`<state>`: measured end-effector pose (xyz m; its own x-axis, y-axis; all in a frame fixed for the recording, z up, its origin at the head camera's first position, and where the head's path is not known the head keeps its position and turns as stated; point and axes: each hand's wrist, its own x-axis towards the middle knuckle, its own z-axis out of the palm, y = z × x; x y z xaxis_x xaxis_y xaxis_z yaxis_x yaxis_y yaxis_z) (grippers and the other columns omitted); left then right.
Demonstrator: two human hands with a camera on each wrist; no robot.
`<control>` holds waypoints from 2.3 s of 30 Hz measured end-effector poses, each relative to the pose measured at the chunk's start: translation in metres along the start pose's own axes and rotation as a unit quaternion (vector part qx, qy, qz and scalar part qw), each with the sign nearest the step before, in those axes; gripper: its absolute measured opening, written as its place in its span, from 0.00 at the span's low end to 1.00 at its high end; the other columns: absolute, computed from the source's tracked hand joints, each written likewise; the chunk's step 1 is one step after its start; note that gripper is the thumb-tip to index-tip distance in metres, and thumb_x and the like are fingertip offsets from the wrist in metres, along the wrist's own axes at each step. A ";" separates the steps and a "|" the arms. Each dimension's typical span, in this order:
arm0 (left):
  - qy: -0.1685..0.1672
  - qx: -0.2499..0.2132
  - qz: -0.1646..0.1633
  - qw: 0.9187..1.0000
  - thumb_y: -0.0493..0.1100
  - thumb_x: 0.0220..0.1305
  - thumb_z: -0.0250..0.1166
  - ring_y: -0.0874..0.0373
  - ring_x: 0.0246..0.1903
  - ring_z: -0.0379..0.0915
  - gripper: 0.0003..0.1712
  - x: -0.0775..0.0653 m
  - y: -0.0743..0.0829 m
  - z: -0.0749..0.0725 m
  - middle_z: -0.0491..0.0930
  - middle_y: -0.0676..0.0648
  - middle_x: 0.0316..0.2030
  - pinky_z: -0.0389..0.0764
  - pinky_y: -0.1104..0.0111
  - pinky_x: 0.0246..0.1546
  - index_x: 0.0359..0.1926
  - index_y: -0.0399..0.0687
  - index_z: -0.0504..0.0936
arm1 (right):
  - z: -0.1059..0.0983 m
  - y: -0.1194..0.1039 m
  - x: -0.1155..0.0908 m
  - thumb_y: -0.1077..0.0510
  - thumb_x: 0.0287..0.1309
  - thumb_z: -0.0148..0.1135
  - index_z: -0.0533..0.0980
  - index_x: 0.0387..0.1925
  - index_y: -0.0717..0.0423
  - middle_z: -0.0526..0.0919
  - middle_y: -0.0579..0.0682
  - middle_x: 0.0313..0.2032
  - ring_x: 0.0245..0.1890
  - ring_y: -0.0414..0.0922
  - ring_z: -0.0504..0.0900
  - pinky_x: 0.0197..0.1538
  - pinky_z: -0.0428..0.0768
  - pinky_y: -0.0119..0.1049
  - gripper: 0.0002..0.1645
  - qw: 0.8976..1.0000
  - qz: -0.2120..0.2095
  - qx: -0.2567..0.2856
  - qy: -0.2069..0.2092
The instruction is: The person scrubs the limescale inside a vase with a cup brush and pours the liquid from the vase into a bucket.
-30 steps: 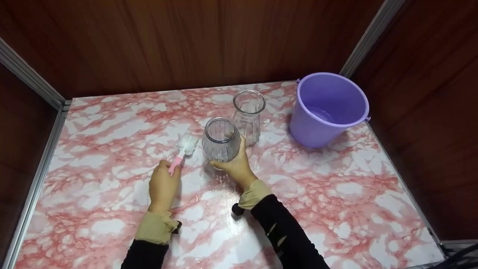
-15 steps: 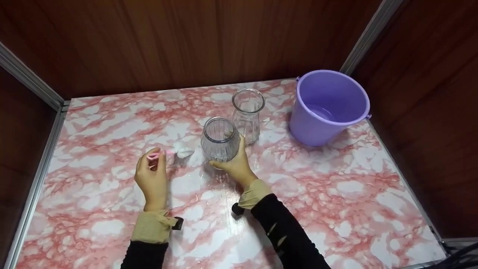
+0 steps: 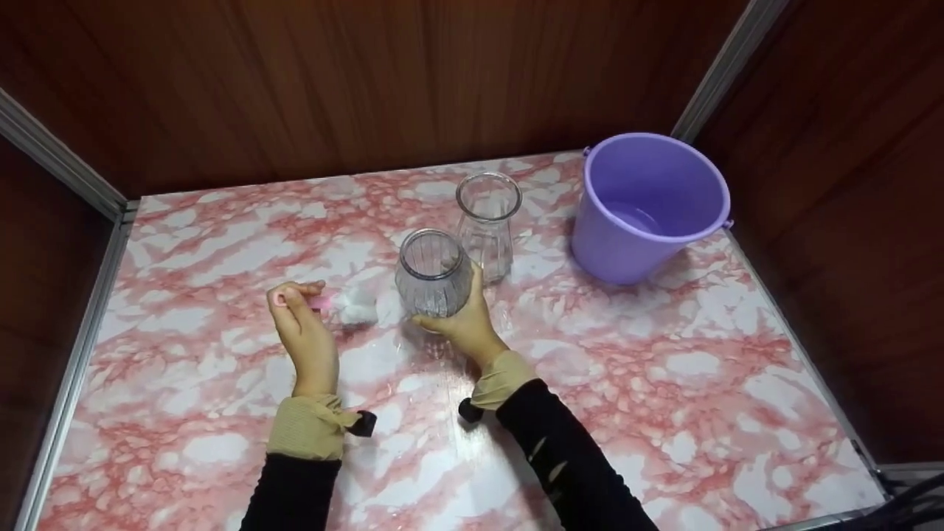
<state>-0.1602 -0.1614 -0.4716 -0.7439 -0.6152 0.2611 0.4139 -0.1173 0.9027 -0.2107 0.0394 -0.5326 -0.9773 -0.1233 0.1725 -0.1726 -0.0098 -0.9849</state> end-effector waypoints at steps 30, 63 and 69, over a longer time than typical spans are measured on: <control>0.012 -0.279 0.186 0.942 0.32 0.77 0.17 0.60 0.18 0.50 0.25 0.002 0.132 0.085 0.54 0.50 0.19 0.61 0.73 0.20 0.25 0.41 0.56 | 0.001 0.001 -0.001 0.67 0.30 0.86 0.49 0.74 0.48 0.64 0.58 0.70 0.69 0.55 0.65 0.72 0.65 0.47 0.73 0.999 0.026 0.022 0.001; -0.278 0.053 0.191 0.940 0.67 0.74 0.43 0.61 0.24 0.61 0.38 0.000 0.061 0.128 0.62 0.56 0.24 0.65 0.73 0.26 0.29 0.33 0.64 | 0.000 0.008 -0.002 0.68 0.30 0.84 0.50 0.76 0.49 0.70 0.56 0.65 0.63 0.51 0.72 0.69 0.70 0.42 0.74 0.998 0.021 0.059 -0.003; -0.289 0.100 0.199 0.931 0.65 0.76 0.41 0.60 0.24 0.61 0.36 0.007 0.048 0.126 0.62 0.56 0.24 0.64 0.71 0.27 0.31 0.34 0.65 | 0.001 0.007 -0.001 0.70 0.30 0.84 0.49 0.77 0.48 0.68 0.56 0.67 0.64 0.52 0.72 0.69 0.70 0.42 0.75 0.997 0.027 0.078 -0.007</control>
<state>-0.2114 -0.0734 -0.3830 -0.7351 -0.0502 0.6761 0.6535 0.2130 0.7263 -0.2110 0.0387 -0.5400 -0.9826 -0.1412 0.1208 -0.0983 -0.1571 -0.9827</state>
